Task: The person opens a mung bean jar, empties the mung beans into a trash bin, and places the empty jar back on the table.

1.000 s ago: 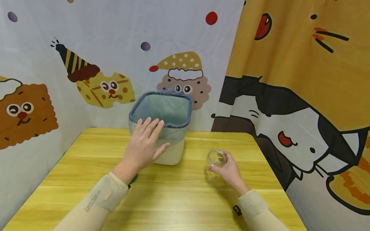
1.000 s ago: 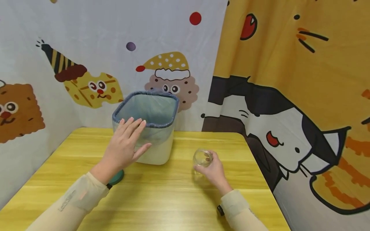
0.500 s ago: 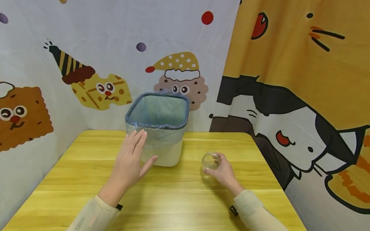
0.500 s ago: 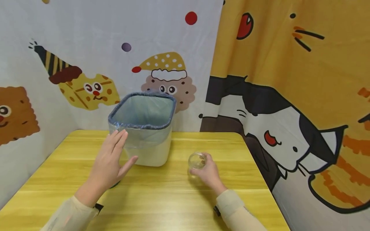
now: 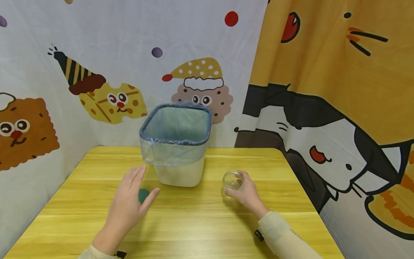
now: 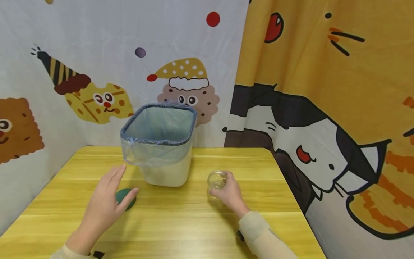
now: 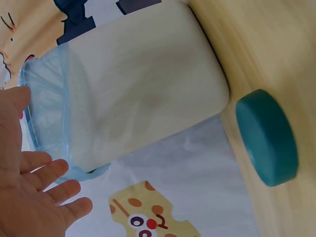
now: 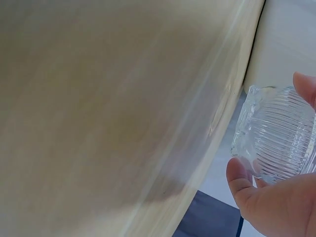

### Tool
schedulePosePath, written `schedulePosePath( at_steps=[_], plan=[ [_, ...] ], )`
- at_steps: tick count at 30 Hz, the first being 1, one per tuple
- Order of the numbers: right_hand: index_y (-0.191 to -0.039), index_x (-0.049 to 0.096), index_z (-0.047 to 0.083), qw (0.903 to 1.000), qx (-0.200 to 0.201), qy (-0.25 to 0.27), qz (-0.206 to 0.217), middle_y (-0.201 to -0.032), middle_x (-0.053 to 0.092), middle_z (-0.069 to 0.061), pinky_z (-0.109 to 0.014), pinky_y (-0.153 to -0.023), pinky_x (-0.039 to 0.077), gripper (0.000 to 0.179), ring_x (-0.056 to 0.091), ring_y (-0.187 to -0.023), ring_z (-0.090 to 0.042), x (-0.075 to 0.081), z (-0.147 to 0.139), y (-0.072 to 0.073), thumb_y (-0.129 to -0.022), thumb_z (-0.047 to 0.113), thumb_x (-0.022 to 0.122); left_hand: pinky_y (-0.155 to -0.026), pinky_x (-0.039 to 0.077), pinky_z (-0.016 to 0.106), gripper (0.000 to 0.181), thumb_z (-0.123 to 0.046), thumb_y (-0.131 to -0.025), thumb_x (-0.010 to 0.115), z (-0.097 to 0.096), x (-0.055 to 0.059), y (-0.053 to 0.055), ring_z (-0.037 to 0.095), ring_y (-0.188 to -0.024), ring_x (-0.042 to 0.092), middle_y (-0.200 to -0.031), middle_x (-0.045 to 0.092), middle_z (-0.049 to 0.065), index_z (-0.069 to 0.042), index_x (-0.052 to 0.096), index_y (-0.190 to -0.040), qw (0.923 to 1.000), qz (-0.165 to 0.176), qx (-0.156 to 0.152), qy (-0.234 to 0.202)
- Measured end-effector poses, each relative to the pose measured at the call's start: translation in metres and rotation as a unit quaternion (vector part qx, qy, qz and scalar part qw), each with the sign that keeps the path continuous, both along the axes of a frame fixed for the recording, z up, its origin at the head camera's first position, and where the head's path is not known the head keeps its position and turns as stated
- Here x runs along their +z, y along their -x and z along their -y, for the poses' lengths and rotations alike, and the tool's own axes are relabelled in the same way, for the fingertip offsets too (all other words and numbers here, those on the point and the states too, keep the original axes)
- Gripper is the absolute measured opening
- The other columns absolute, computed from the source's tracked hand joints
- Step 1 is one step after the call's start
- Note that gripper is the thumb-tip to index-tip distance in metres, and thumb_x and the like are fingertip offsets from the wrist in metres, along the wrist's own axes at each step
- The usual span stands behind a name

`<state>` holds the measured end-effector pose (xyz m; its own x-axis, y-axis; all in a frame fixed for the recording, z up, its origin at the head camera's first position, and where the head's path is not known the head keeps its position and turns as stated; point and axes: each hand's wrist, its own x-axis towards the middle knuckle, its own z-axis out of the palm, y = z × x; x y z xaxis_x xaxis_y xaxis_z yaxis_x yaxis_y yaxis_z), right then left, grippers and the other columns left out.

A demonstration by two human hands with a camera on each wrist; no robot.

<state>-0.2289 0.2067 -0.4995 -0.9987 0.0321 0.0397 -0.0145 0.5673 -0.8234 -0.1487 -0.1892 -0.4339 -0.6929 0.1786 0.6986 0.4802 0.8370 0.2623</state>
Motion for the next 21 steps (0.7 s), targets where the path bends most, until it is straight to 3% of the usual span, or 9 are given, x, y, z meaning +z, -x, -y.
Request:
schedulePosePath(
  at_steps=[5, 11, 21],
  plan=[
    [-0.153, 0.044, 0.001, 1.0, -0.002, -0.005, 0.005, -0.148, 0.061, -0.022, -0.056, -0.109, 0.056, 0.097, 0.063, -0.132, -0.042, 0.0, 0.003, 0.0, -0.075, 0.021, 0.098, -0.108, 0.049, 0.07, 0.077, -0.036, -0.095, 0.082, -0.001, -0.007, -0.006, 0.051, -0.138, 0.055, -0.148, 0.061, 0.028, 0.005, 0.053, -0.153, 0.9992, 0.04, 0.009, -0.003],
    [-0.154, 0.044, 0.001, 0.9999, -0.002, -0.013, 0.009, -0.144, 0.063, -0.023, -0.055, -0.105, 0.058, 0.099, 0.066, -0.127, -0.041, -0.001, 0.006, 0.001, -0.075, 0.023, 0.099, -0.109, 0.047, 0.072, 0.077, -0.035, -0.095, 0.082, -0.003, -0.013, -0.01, 0.051, -0.14, 0.053, -0.15, 0.06, 0.027, 0.002, 0.051, -0.156, 0.9966, 0.08, 0.013, -0.016],
    [-0.153, 0.044, 0.0, 0.9996, 0.0, -0.028, 0.009, -0.141, 0.064, -0.024, -0.052, -0.101, 0.06, 0.099, 0.067, -0.124, -0.04, -0.004, 0.007, 0.0, -0.074, 0.022, 0.099, -0.109, 0.046, 0.074, 0.077, -0.037, -0.097, 0.08, -0.002, -0.015, -0.013, 0.052, -0.141, 0.051, -0.15, 0.059, 0.028, 0.0, 0.049, -0.157, 0.9941, 0.105, 0.015, -0.021]
  ],
)
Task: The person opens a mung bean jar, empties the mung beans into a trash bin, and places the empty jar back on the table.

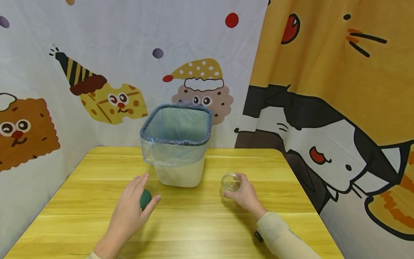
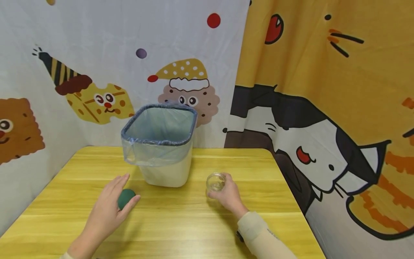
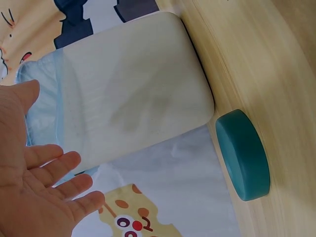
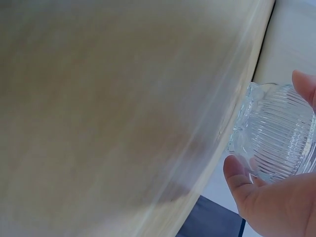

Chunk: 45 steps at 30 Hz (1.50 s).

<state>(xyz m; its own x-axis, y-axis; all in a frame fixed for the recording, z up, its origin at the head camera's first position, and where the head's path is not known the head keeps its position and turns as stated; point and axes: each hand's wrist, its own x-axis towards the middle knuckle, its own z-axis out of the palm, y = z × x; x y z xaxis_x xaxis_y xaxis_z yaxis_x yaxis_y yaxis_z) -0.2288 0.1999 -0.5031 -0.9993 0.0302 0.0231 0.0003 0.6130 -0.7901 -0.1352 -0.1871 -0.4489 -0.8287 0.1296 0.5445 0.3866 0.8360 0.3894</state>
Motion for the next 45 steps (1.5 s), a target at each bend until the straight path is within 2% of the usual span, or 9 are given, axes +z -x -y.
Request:
schedulePosePath(
  at_steps=[9, 15, 21, 26, 32, 39, 45],
  plan=[
    [-0.154, 0.042, -0.001, 0.9998, 0.004, -0.013, 0.013, -0.144, 0.064, -0.025, -0.052, -0.102, 0.059, 0.101, 0.068, -0.123, -0.038, -0.002, 0.0, -0.001, -0.075, 0.024, 0.099, -0.11, 0.045, 0.074, 0.077, -0.038, -0.099, 0.078, 0.0, 0.0, -0.001, 0.052, -0.144, 0.049, -0.152, 0.057, 0.028, 0.001, 0.048, -0.158, 0.9998, 0.022, -0.001, -0.004],
    [-0.156, 0.039, -0.001, 0.9994, 0.011, -0.022, 0.025, -0.149, 0.061, -0.026, -0.053, -0.102, 0.06, 0.104, 0.067, -0.127, -0.041, -0.001, -0.001, -0.001, -0.076, 0.028, 0.098, -0.11, 0.045, 0.074, 0.077, -0.039, -0.1, 0.077, 0.001, -0.001, -0.001, 0.052, -0.144, 0.048, -0.153, 0.056, 0.029, 0.001, 0.047, -0.159, 0.9994, 0.034, 0.0, -0.002],
    [-0.159, 0.036, 0.0, 0.9991, 0.017, -0.018, 0.036, -0.154, 0.058, -0.025, -0.055, -0.105, 0.059, 0.106, 0.064, -0.134, -0.044, -0.001, -0.001, -0.001, -0.078, 0.03, 0.097, -0.109, 0.047, 0.074, 0.075, -0.036, -0.098, 0.079, 0.001, -0.003, -0.002, 0.053, -0.141, 0.051, -0.151, 0.057, 0.032, 0.002, 0.05, -0.156, 0.9997, 0.022, -0.01, 0.002],
    [-0.161, 0.033, -0.001, 0.9987, 0.015, -0.031, 0.038, -0.152, 0.058, -0.028, -0.057, -0.107, 0.057, 0.11, 0.064, -0.132, -0.045, -0.002, -0.001, -0.004, -0.079, 0.033, 0.097, -0.107, 0.049, 0.073, 0.073, -0.034, -0.097, 0.081, 0.001, -0.006, -0.001, 0.052, -0.139, 0.054, -0.15, 0.058, 0.03, 0.003, 0.053, -0.153, 0.9998, 0.01, -0.017, 0.005],
    [-0.167, 0.02, -0.005, 0.9977, 0.019, -0.048, 0.044, -0.156, 0.052, -0.032, -0.061, -0.114, 0.051, 0.122, 0.058, -0.138, -0.049, -0.002, -0.006, -0.01, -0.081, 0.04, 0.095, -0.108, 0.049, 0.073, 0.073, -0.035, -0.098, 0.08, 0.001, -0.008, -0.003, 0.051, -0.14, 0.053, -0.152, 0.057, 0.029, 0.002, 0.053, -0.153, 0.9996, 0.023, -0.015, 0.006],
    [-0.167, 0.019, -0.005, 0.9967, 0.025, -0.055, 0.054, -0.158, 0.05, -0.033, -0.065, -0.114, 0.049, 0.123, 0.054, -0.142, -0.05, 0.007, -0.015, -0.018, -0.083, 0.045, 0.093, -0.109, 0.048, 0.073, 0.073, -0.038, -0.1, 0.077, 0.004, -0.007, -0.003, 0.051, -0.143, 0.05, -0.154, 0.055, 0.029, 0.001, 0.05, -0.156, 0.9987, 0.049, -0.013, 0.002],
    [-0.167, 0.019, -0.004, 0.9967, 0.031, -0.054, 0.052, -0.16, 0.049, -0.03, -0.063, -0.115, 0.049, 0.121, 0.054, -0.143, -0.051, 0.013, -0.02, -0.023, -0.083, 0.042, 0.093, -0.109, 0.048, 0.072, 0.074, -0.037, -0.1, 0.078, 0.005, -0.007, -0.001, 0.05, -0.142, 0.051, -0.153, 0.056, 0.028, 0.002, 0.05, -0.156, 0.9989, 0.045, -0.015, 0.001]
  ],
)
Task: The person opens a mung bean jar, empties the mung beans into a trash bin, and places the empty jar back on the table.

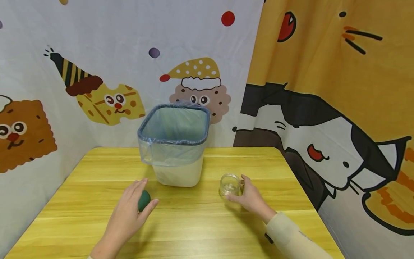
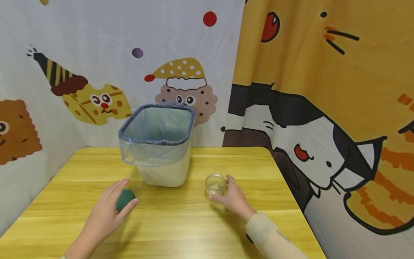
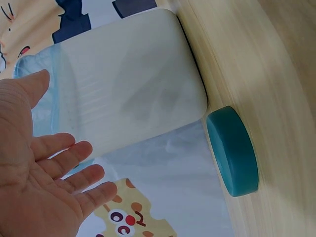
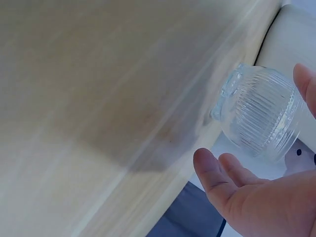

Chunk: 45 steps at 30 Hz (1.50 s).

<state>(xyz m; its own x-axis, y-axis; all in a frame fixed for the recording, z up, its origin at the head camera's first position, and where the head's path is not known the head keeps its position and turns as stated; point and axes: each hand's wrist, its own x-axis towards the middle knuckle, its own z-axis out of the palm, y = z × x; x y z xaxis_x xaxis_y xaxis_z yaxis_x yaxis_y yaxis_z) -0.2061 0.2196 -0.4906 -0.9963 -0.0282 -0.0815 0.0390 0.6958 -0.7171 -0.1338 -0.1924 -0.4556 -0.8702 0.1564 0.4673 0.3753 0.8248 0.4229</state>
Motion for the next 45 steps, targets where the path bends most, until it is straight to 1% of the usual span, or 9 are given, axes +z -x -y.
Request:
schedulePosePath(
  at_steps=[5, 12, 18, 21, 27, 35, 39, 45],
  plan=[
    [-0.167, 0.02, -0.005, 1.0, 0.005, -0.003, 0.001, -0.161, 0.047, -0.031, -0.064, -0.115, 0.049, 0.119, 0.054, -0.143, -0.052, 0.0, -0.003, -0.006, -0.084, 0.041, 0.093, -0.107, 0.05, 0.071, 0.074, -0.037, -0.099, 0.079, 0.001, -0.001, -0.001, 0.05, -0.14, 0.052, -0.151, 0.057, 0.027, 0.002, 0.051, -0.155, 1.0, -0.001, 0.0, 0.001],
    [-0.166, 0.022, -0.006, 0.9998, 0.014, -0.013, -0.003, -0.161, 0.046, -0.032, -0.068, -0.116, 0.045, 0.116, 0.052, -0.144, -0.053, 0.001, -0.009, -0.017, -0.085, 0.041, 0.092, -0.106, 0.05, 0.071, 0.074, -0.038, -0.1, 0.078, 0.005, -0.002, -0.003, 0.049, -0.14, 0.052, -0.151, 0.057, 0.026, 0.001, 0.05, -0.156, 0.9999, 0.009, 0.003, 0.002],
    [-0.166, 0.02, -0.006, 0.9997, 0.015, -0.02, -0.002, -0.162, 0.045, -0.032, -0.07, -0.118, 0.041, 0.117, 0.049, -0.145, -0.056, 0.001, -0.016, -0.024, -0.086, 0.042, 0.091, -0.105, 0.052, 0.069, 0.072, -0.033, -0.097, 0.081, 0.01, -0.002, -0.002, 0.048, -0.137, 0.056, -0.149, 0.059, 0.026, 0.003, 0.053, -0.153, 0.9999, -0.01, 0.002, 0.002],
    [-0.166, 0.02, -0.007, 0.9996, 0.017, -0.022, 0.002, -0.162, 0.046, -0.032, -0.069, -0.117, 0.043, 0.116, 0.048, -0.145, -0.056, 0.002, -0.021, -0.027, -0.087, 0.042, 0.09, -0.104, 0.052, 0.069, 0.072, -0.032, -0.096, 0.082, 0.012, -0.002, -0.003, 0.048, -0.135, 0.056, -0.148, 0.059, 0.026, 0.004, 0.054, -0.152, 0.9999, -0.009, 0.0, 0.004],
    [-0.165, 0.022, -0.007, 0.9995, 0.016, -0.024, 0.012, -0.162, 0.045, -0.032, -0.068, -0.115, 0.046, 0.114, 0.047, -0.146, -0.056, 0.009, -0.031, -0.034, -0.089, 0.045, 0.088, -0.103, 0.052, 0.071, 0.071, -0.034, -0.098, 0.081, 0.015, -0.001, -0.005, 0.049, -0.135, 0.055, -0.148, 0.059, 0.027, 0.003, 0.054, -0.152, 0.9999, 0.006, 0.001, 0.011],
    [-0.167, 0.016, -0.005, 0.9988, 0.005, -0.039, 0.028, -0.166, 0.038, -0.033, -0.069, -0.113, 0.047, 0.112, 0.043, -0.148, -0.058, 0.013, -0.055, -0.039, -0.094, 0.049, 0.082, -0.106, 0.049, 0.072, 0.071, -0.036, -0.099, 0.079, 0.018, 0.001, -0.007, 0.05, -0.137, 0.054, -0.15, 0.058, 0.027, 0.003, 0.054, -0.152, 0.9997, 0.017, 0.002, 0.02],
    [-0.167, 0.014, -0.006, 0.9988, -0.003, -0.034, 0.034, -0.166, 0.036, -0.035, -0.07, -0.112, 0.048, 0.113, 0.04, -0.149, -0.06, 0.016, -0.066, -0.039, -0.095, 0.05, 0.081, -0.105, 0.05, 0.071, 0.071, -0.035, -0.098, 0.08, 0.02, 0.0, -0.006, 0.05, -0.136, 0.055, -0.149, 0.058, 0.027, 0.003, 0.055, -0.152, 0.9997, 0.01, 0.003, 0.023],
    [-0.167, 0.013, -0.007, 0.9983, -0.006, -0.046, 0.035, -0.167, 0.034, -0.036, -0.07, -0.113, 0.046, 0.116, 0.039, -0.15, -0.06, 0.021, -0.076, -0.04, -0.095, 0.055, 0.079, -0.102, 0.052, 0.071, 0.07, -0.033, -0.097, 0.082, 0.022, -0.001, -0.006, 0.049, -0.134, 0.057, -0.147, 0.06, 0.027, 0.003, 0.056, -0.151, 0.9997, 0.005, 0.003, 0.024]
  ],
)
